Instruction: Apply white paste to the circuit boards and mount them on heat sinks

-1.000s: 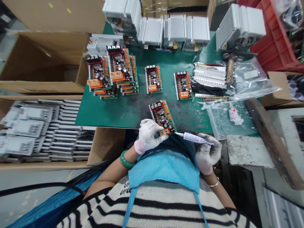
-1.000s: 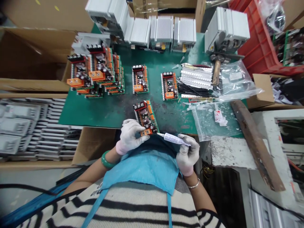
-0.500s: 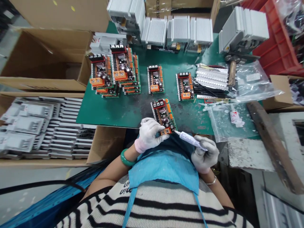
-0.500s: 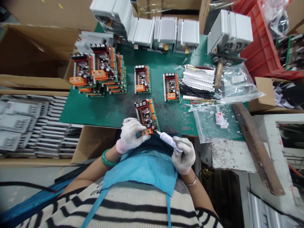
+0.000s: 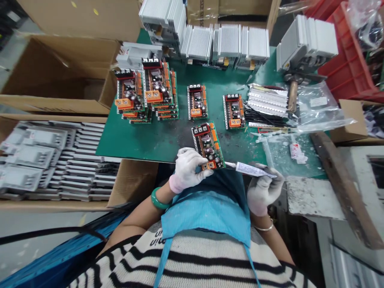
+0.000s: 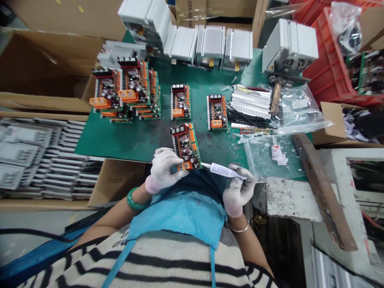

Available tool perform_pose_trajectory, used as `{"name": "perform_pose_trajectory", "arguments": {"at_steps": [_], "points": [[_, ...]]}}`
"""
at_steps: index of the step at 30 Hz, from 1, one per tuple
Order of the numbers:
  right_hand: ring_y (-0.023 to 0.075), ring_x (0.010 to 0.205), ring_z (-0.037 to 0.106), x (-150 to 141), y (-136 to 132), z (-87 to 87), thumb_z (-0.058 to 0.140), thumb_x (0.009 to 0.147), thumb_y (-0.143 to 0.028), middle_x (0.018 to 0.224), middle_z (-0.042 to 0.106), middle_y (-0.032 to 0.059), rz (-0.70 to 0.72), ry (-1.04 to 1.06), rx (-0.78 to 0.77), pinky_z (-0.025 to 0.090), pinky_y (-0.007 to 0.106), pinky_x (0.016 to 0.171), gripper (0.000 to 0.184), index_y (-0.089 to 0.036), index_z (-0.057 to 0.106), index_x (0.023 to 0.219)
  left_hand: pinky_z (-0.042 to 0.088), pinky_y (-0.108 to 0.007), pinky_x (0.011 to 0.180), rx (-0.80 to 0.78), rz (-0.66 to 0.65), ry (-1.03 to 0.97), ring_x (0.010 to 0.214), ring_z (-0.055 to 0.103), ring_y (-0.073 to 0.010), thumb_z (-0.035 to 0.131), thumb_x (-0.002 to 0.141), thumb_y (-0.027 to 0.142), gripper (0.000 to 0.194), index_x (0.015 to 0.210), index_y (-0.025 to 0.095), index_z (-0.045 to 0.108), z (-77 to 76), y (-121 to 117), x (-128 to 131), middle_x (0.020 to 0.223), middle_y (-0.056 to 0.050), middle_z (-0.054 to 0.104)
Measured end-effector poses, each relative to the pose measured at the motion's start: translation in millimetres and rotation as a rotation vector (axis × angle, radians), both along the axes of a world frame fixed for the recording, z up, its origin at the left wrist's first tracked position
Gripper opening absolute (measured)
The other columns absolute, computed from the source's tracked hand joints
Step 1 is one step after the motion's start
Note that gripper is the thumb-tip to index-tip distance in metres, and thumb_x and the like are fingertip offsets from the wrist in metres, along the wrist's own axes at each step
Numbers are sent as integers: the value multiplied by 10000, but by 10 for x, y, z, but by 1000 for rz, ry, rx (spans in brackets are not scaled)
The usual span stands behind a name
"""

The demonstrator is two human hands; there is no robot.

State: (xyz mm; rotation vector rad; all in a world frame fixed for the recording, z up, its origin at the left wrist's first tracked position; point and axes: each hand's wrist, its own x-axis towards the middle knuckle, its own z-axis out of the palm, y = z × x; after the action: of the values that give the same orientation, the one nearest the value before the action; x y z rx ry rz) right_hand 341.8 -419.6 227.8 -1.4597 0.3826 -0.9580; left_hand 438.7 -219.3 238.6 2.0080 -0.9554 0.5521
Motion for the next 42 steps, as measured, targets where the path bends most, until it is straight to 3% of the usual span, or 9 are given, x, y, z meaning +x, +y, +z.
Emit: {"name": "perform_pose_trajectory", "arguments": {"at_steps": [7, 14, 18, 23, 28, 30, 34, 38, 42], "points": [[178, 806, 690, -53, -16, 20, 594, 900, -277, 868, 626, 7, 26, 7, -331, 533, 339, 714, 58, -228, 567, 915, 440, -343, 745, 50, 16, -43, 653, 609, -154, 553, 922, 554, 376, 812, 196, 594, -39, -5, 4, 660, 4, 631], [119, 707, 616, 213, -131, 93, 633, 854, -438, 873, 644, -9, 1, 103, 358, 487, 245, 611, 242, -229, 564, 953, 427, -328, 720, 242, 103, -28, 715, 648, -169, 482, 945, 594, 437, 851, 203, 653, 50, 34, 176, 748, -24, 684], [113, 715, 599, 363, -188, 86, 669, 814, -474, 858, 654, -18, 13, 137, 448, 477, 236, 621, 304, -216, 573, 944, 440, -282, 635, 376, 310, 206, 743, 667, -165, 535, 943, 524, 346, 1023, 219, 678, 226, -7, 521, 988, -33, 698], [102, 710, 591, 381, -182, 53, 680, 810, -477, 870, 658, -25, 65, 149, 467, 475, 225, 622, 324, -211, 585, 967, 481, -276, 688, 491, 476, 404, 869, 685, -200, 572, 942, 402, 263, 1130, 240, 658, 394, -100, 1013, 1131, -21, 657], [98, 708, 589, 386, -218, 40, 692, 808, -451, 910, 665, -22, 95, 117, 527, 478, 219, 612, 328, -224, 588, 1023, 507, -318, 678, 581, 605, 405, 857, 694, -230, 562, 933, 417, 421, 1338, 305, 540, 501, -234, 1012, 1284, -44, 574], [97, 704, 591, 406, -239, 38, 698, 802, -443, 910, 668, -24, 111, 104, 566, 478, 218, 607, 334, -231, 587, 1036, 519, -326, 710, 607, 515, 393, 902, 694, -241, 575, 914, 471, 493, 1378, 328, 492, 529, -360, 902, 1313, -40, 556], [99, 747, 597, 431, -266, 43, 685, 807, -432, 918, 671, -19, 125, 111, 577, 471, 210, 609, 324, -242, 581, 1048, 529, -343, 731, 720, 188, 418, 925, 694, -264, 600, 871, 549, 549, 1346, 290, 508, 488, -731, 823, 1237, -43, 597], [110, 759, 599, 417, -274, 42, 656, 827, -440, 886, 656, -19, 125, 134, 537, 470, 220, 606, 324, -253, 560, 1073, 523, -359, 728, 782, 122, 348, 942, 687, -290, 603, 879, 475, 445, 1233, 206, 585, 379, -1058, 1005, 1156, -91, 611], [122, 749, 622, 399, -308, -13, 627, 845, -477, 897, 666, -2, 99, 101, 555, 489, 234, 595, 296, -247, 554, 1016, 506, -347, 722, 770, 83, 281, 948, 681, -274, 555, 914, 363, 295, 1160, 213, 619, 377, -1066, 1063, 1114, -81, 624]]}}
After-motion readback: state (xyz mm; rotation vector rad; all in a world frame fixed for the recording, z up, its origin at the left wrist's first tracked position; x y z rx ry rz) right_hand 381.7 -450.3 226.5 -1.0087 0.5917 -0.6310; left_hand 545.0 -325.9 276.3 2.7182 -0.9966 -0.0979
